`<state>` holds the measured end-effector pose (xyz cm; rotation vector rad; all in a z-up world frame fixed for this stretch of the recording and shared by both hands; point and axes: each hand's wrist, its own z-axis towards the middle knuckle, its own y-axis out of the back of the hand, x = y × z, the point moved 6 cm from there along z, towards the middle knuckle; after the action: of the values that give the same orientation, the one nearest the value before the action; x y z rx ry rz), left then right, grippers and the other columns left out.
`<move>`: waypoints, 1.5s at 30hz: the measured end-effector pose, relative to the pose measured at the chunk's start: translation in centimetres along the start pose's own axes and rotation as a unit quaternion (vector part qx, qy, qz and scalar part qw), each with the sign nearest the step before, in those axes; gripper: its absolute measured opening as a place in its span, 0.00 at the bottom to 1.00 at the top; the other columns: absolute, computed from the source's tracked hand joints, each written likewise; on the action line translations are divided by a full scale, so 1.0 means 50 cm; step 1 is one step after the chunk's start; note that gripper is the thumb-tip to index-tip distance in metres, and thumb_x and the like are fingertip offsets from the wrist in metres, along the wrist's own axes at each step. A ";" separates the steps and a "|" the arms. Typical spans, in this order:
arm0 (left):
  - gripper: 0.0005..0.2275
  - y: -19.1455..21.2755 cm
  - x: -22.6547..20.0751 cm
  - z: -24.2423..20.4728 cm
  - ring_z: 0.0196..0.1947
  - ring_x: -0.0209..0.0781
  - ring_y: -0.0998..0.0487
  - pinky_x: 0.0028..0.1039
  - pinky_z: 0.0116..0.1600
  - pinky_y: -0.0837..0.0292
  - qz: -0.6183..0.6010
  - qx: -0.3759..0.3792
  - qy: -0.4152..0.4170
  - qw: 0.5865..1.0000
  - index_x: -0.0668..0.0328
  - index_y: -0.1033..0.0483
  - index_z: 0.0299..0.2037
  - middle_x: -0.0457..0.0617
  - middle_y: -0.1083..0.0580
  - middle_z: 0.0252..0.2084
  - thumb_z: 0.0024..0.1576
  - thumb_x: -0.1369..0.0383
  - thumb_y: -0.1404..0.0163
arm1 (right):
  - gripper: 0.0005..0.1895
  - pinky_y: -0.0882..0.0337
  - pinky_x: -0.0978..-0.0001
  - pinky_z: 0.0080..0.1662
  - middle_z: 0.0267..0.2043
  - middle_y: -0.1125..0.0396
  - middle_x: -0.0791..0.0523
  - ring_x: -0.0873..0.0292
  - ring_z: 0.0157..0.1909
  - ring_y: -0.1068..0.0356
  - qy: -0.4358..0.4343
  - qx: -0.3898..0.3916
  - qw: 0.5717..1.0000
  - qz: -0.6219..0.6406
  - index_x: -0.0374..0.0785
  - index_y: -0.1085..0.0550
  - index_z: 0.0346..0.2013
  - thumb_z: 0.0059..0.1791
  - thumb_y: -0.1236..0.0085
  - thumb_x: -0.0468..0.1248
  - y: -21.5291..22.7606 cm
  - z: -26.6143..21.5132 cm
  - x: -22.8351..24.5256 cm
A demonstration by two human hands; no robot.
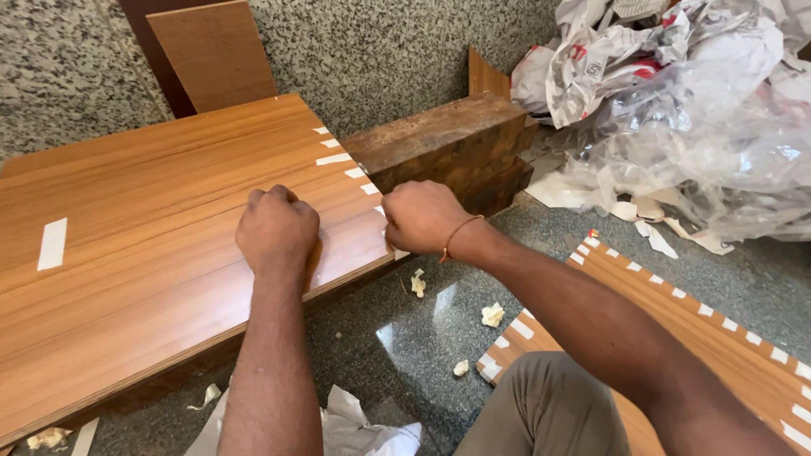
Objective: The person applies small strips of white tape to the edges of a wooden panel and peels off protective film or material scraps from the surfaces and edges by hand.
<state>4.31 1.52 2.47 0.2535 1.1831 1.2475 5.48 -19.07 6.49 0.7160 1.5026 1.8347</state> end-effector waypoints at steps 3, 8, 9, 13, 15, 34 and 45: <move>0.12 0.004 -0.003 0.000 0.45 0.62 0.22 0.49 0.51 0.27 0.003 -0.001 0.007 1.000 0.60 0.17 0.41 0.61 0.23 0.46 0.54 0.67 0.53 | 0.10 0.28 0.56 0.39 0.31 0.27 0.50 0.51 0.34 0.26 0.015 0.011 0.988 0.150 0.35 0.23 0.30 0.45 0.42 0.40 0.007 -0.015 -0.007; 0.12 0.006 0.004 -0.008 0.45 0.62 0.22 0.49 0.52 0.27 -0.012 -0.012 -0.001 1.000 0.60 0.16 0.40 0.60 0.23 0.46 0.54 0.67 0.52 | 0.06 0.30 0.61 0.37 0.32 0.33 0.53 0.56 0.33 0.33 0.097 -0.013 0.939 0.329 0.35 0.29 0.33 0.48 0.48 0.36 -0.026 -0.089 -0.030; 0.12 0.008 -0.001 -0.002 0.45 0.62 0.22 0.49 0.52 0.27 -0.013 -0.015 -0.005 1.000 0.60 0.16 0.40 0.60 0.23 0.45 0.55 0.67 0.53 | 0.05 0.30 0.62 0.38 0.32 0.34 0.54 0.57 0.34 0.34 0.112 -0.033 0.941 0.317 0.36 0.30 0.33 0.49 0.49 0.36 -0.032 -0.096 -0.032; 0.11 0.009 -0.009 0.002 0.42 0.61 0.21 0.49 0.50 0.26 0.003 0.003 0.003 1.000 0.61 0.17 0.39 0.60 0.23 0.44 0.54 0.67 0.53 | 0.03 0.32 0.62 0.38 0.34 0.36 0.54 0.58 0.34 0.34 0.152 -0.089 0.946 0.273 0.38 0.32 0.34 0.50 0.51 0.35 -0.047 -0.135 -0.022; 0.11 0.016 -0.010 -0.001 0.44 0.61 0.21 0.48 0.52 0.26 -0.002 -0.016 -0.001 1.000 0.61 0.17 0.39 0.59 0.23 0.44 0.54 0.67 0.52 | 0.02 0.30 0.60 0.36 0.32 0.36 0.54 0.56 0.33 0.33 0.150 -0.060 0.961 0.225 0.39 0.31 0.32 0.46 0.50 0.35 -0.058 -0.153 -0.013; 0.12 0.000 -0.001 -0.011 0.47 0.64 0.22 0.49 0.54 0.28 0.005 0.009 0.020 1.000 0.56 0.16 0.43 0.62 0.23 0.49 0.57 0.64 0.52 | 0.13 0.21 0.53 0.42 0.36 0.22 0.52 0.53 0.39 0.19 -0.134 0.304 0.943 -0.019 0.38 0.19 0.41 0.45 0.42 0.37 -0.531 -0.081 -0.134; 0.13 0.007 0.000 0.005 0.46 0.62 0.22 0.48 0.53 0.27 -0.004 0.007 0.015 1.000 0.56 0.16 0.42 0.59 0.23 0.49 0.55 0.64 0.52 | 0.21 0.40 0.68 0.32 0.21 0.40 0.64 0.66 0.25 0.44 -0.191 -0.188 0.816 0.511 0.39 0.33 0.18 0.49 0.38 0.44 -0.223 -0.027 -0.288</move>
<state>4.32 1.74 2.82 0.2400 1.2181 1.2400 15.22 -29.56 -4.85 1.7727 0.4039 2.3896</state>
